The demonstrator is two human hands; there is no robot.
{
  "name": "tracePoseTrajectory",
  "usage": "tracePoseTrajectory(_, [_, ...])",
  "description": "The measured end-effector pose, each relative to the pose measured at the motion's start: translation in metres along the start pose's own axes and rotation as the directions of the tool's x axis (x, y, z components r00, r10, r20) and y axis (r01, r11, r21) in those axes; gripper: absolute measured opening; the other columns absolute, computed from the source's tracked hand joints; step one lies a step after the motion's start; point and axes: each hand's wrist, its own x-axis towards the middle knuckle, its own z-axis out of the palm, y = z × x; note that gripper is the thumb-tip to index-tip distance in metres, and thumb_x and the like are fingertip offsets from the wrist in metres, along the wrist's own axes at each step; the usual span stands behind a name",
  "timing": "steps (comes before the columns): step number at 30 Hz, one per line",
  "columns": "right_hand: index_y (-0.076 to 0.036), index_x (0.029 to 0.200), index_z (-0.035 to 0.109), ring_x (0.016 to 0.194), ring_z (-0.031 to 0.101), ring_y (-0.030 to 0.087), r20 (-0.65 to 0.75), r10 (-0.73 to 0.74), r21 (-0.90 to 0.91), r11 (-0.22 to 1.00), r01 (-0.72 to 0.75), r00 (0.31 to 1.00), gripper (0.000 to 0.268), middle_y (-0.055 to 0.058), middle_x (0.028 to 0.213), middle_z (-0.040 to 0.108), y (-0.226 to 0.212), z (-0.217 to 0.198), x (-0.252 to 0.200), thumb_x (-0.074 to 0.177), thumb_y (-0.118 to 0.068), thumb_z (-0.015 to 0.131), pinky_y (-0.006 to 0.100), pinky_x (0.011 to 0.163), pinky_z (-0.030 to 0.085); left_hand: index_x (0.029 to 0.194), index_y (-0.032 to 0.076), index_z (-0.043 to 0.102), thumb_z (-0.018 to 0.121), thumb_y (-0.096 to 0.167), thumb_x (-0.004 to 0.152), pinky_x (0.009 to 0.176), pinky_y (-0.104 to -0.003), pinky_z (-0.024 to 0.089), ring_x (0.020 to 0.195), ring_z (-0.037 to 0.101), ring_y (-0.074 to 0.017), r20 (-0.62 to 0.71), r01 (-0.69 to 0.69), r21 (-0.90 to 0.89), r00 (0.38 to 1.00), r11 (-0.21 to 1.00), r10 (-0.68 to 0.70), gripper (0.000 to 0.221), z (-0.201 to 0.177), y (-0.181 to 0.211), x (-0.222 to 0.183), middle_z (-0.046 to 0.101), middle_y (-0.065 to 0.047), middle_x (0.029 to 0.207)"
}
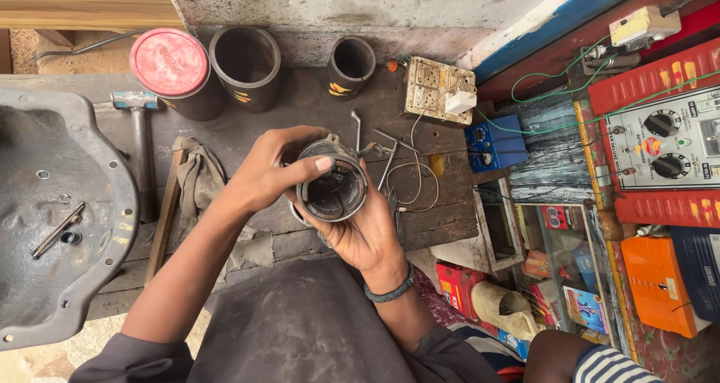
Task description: Disassembling and inspecting a mechanical component, such as a starter motor, using various wrenches and pliers on a workbench.
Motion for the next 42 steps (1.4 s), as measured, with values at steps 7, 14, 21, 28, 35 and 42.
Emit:
tracePoseTrajectory(7, [0.002, 0.146, 0.049, 0.137, 0.046, 0.053, -0.007, 0.000, 0.020, 1.000, 0.000, 1.000, 0.054, 0.030, 0.146, 0.052, 0.000, 0.003, -0.002, 0.114, -0.041, 0.042, 0.057, 0.110, 0.050, 0.127, -0.011, 0.066, 0.068, 0.042, 0.084, 0.091, -0.033, 0.052, 0.104, 0.069, -0.0194, -0.025, 0.017, -0.149, 0.999, 0.989, -0.021, 0.069, 0.004, -0.013, 0.006, 0.076, -0.018, 0.110])
tracePoseTrajectory(14, [0.003, 0.147, 0.048, 0.135, 0.048, 0.053, -0.031, -0.009, -0.068, 0.998, 0.007, 0.999, 0.053, 0.030, 0.144, 0.054, 0.002, 0.007, -0.001, 0.116, -0.039, 0.037, 0.053, 0.109, 0.053, 0.125, -0.011, 0.067, 0.068, 0.043, 0.083, 0.092, -0.033, 0.052, 0.103, 0.070, -0.0205, -0.067, -0.007, -0.205, 0.998, 0.979, -0.007, 0.069, 0.004, -0.008, 0.002, 0.076, -0.018, 0.108])
tracePoseTrajectory(21, [0.004, 0.147, 0.046, 0.127, 0.056, 0.053, -0.025, -0.019, -0.090, 0.996, 0.016, 1.000, 0.062, 0.032, 0.140, 0.056, -0.005, -0.007, -0.002, 0.113, -0.048, 0.040, 0.054, 0.105, 0.055, 0.129, -0.009, 0.064, 0.073, 0.042, 0.079, 0.089, -0.032, 0.054, 0.100, 0.071, -0.0185, -0.074, -0.067, -0.129, 0.996, 0.989, 0.058, 0.072, 0.004, 0.005, -0.004, 0.076, -0.016, 0.109])
tracePoseTrajectory(28, [-0.001, 0.148, 0.047, 0.125, 0.058, 0.054, -0.016, 0.031, -0.073, 0.997, -0.032, 0.999, 0.068, 0.031, 0.139, 0.056, -0.009, -0.009, -0.009, 0.108, -0.056, 0.046, 0.058, 0.101, 0.056, 0.129, -0.009, 0.064, 0.078, 0.039, 0.073, 0.084, -0.032, 0.056, 0.095, 0.072, -0.0170, -0.086, -0.156, -0.055, 0.985, 0.986, 0.151, 0.075, 0.010, 0.009, -0.008, 0.076, -0.015, 0.105])
tracePoseTrajectory(35, [-0.002, 0.152, 0.049, 0.119, 0.065, 0.051, 0.141, 0.056, -0.192, 0.981, -0.028, 0.988, 0.067, 0.027, 0.137, 0.062, -0.015, -0.028, -0.016, 0.114, -0.057, 0.045, 0.050, 0.092, 0.062, 0.132, -0.009, 0.063, 0.078, 0.042, 0.070, 0.083, -0.032, 0.056, 0.096, 0.071, -0.0185, -0.078, -0.157, -0.077, 0.985, 0.985, 0.151, 0.082, 0.017, 0.006, -0.012, 0.076, -0.016, 0.108])
tracePoseTrajectory(42, [-0.006, 0.140, 0.054, 0.112, 0.069, 0.033, -0.102, -0.195, -0.360, 0.921, 0.146, 0.976, 0.061, 0.018, 0.129, 0.065, -0.003, -0.016, -0.025, 0.103, -0.055, 0.049, 0.053, 0.088, 0.061, 0.137, -0.009, 0.060, 0.080, 0.043, 0.071, 0.096, -0.031, 0.054, 0.108, 0.072, -0.0199, -0.034, -0.303, -0.022, 0.953, 0.953, 0.302, 0.086, 0.019, 0.006, -0.018, 0.075, -0.018, 0.118])
